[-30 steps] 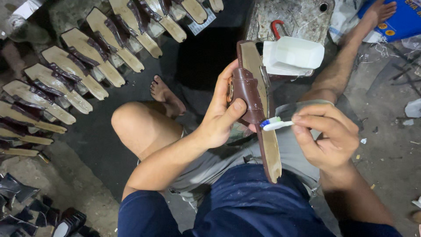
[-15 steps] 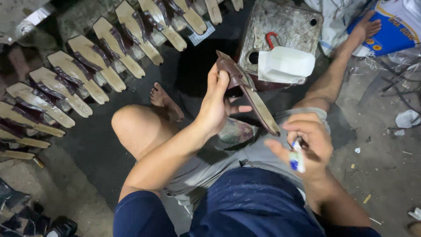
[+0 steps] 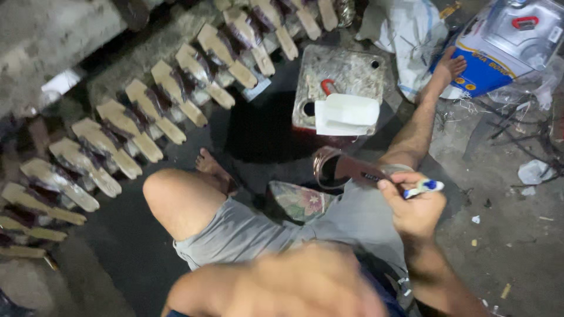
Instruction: The person sits on the floor and uses a toothbrush to scrub the brown upper part of a slipper. They repeatedly pick up a slipper from a nearby pile, clean it, and place it back down.
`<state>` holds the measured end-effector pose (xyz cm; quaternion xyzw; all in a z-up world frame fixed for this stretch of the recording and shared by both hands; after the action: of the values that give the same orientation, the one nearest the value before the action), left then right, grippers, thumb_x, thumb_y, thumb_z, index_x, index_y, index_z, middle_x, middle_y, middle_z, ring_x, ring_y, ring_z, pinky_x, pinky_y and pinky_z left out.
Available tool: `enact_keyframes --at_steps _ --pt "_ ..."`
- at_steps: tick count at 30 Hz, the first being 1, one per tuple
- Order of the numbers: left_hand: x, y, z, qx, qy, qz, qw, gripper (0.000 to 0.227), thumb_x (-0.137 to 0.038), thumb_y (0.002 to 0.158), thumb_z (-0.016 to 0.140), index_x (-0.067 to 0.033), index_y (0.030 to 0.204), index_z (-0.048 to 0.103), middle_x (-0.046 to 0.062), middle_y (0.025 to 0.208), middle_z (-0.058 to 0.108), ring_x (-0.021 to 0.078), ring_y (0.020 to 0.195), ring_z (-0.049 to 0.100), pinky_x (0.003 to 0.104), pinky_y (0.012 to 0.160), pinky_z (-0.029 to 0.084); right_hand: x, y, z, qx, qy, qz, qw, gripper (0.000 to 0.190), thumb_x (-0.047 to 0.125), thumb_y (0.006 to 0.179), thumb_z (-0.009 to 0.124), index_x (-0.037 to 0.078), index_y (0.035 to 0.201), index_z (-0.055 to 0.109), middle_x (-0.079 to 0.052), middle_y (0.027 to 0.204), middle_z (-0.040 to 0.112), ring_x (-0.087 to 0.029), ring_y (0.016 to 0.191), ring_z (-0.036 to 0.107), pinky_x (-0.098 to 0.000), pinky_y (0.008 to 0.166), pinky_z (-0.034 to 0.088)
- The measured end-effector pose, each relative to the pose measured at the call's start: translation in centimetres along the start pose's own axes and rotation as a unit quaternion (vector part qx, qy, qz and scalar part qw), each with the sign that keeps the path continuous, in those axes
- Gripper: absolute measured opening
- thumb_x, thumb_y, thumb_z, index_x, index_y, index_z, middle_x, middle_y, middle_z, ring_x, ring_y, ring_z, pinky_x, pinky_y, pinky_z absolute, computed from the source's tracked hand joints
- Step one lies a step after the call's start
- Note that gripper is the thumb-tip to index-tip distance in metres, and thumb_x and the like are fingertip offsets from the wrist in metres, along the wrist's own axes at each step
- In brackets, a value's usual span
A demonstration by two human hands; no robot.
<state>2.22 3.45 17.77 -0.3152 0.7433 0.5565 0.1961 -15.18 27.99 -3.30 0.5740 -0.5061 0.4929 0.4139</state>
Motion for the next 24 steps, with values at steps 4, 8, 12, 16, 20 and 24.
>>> enact_keyframes --at_steps 4,8,12,16,20,24 --pt "-1.4 2.0 5.2 0.031 0.018 -0.024 0.999 0.053 -0.043 0.106 0.054 -0.0043 0.142 0.050 0.013 0.143 0.055 0.0262 0.132 0.055 0.042 0.119 0.042 -2.4 -2.0 -0.5 0.008 0.034 0.009 0.999 0.020 0.003 0.086 0.084 0.000 0.099 0.069 0.002 0.085 0.063 -0.004 0.072 0.054 -0.0198 0.065 0.044" --pt "-0.1 3.6 8.8 0.023 0.019 -0.047 0.998 0.061 -0.045 0.102 0.061 -0.0049 0.146 0.047 0.013 0.150 0.050 0.0279 0.137 0.052 0.043 0.120 0.041 -3.1 -3.3 -1.1 0.018 0.019 -0.003 1.000 0.018 0.004 0.088 0.084 -0.001 0.099 0.071 0.001 0.086 0.063 -0.005 0.074 0.053 -0.0224 0.067 0.043" --pt "1.4 3.6 11.9 -0.028 0.026 -0.095 0.995 0.071 -0.046 0.098 0.069 -0.0054 0.150 0.044 0.013 0.157 0.044 0.0296 0.142 0.049 0.044 0.121 0.041 -3.2 -3.3 -2.2 0.027 0.158 0.003 0.987 0.019 0.001 0.088 0.082 0.000 0.101 0.067 -0.001 0.085 0.064 -0.008 0.072 0.056 -0.0238 0.068 0.045" --pt "6.2 1.7 12.0 -0.063 0.078 -0.165 0.981 0.081 -0.047 0.093 0.076 -0.0060 0.154 0.041 0.013 0.164 0.039 0.0313 0.147 0.045 0.046 0.122 0.040 -2.4 -1.3 -4.2 0.034 0.209 -0.021 0.977 0.018 -0.006 0.091 0.080 -0.002 0.099 0.065 -0.002 0.088 0.063 -0.009 0.077 0.058 -0.0245 0.072 0.047" --pt "11.4 -2.4 11.2 0.003 0.237 -0.263 0.935 0.091 -0.037 0.079 0.088 -0.0083 0.153 0.043 0.016 0.162 0.038 0.0382 0.148 0.042 0.058 0.122 0.034 -1.3 -1.0 -5.6 0.001 0.152 -0.052 0.987 0.022 -0.009 0.089 0.081 -0.004 0.105 0.065 -0.005 0.092 0.066 -0.010 0.077 0.059 -0.0236 0.073 0.047" --pt "14.2 -5.5 10.9 0.007 0.258 -0.280 0.925 0.094 -0.024 0.069 0.089 -0.0066 0.150 0.043 0.019 0.160 0.036 0.0424 0.147 0.039 0.061 0.118 0.033 0.0 -0.6 -3.8 0.030 0.191 -0.048 0.980 0.024 -0.009 0.089 0.081 -0.004 0.106 0.066 -0.008 0.097 0.070 -0.011 0.081 0.063 -0.0238 0.079 0.051"
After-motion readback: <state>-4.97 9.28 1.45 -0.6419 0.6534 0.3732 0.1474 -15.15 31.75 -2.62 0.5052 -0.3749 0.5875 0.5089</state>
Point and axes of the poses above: each hand's wrist, its own y-axis towards the middle knuckle, its own z-axis out of the palm, x = y × z, the point moved 5 cm from there along y, towards the middle knuckle
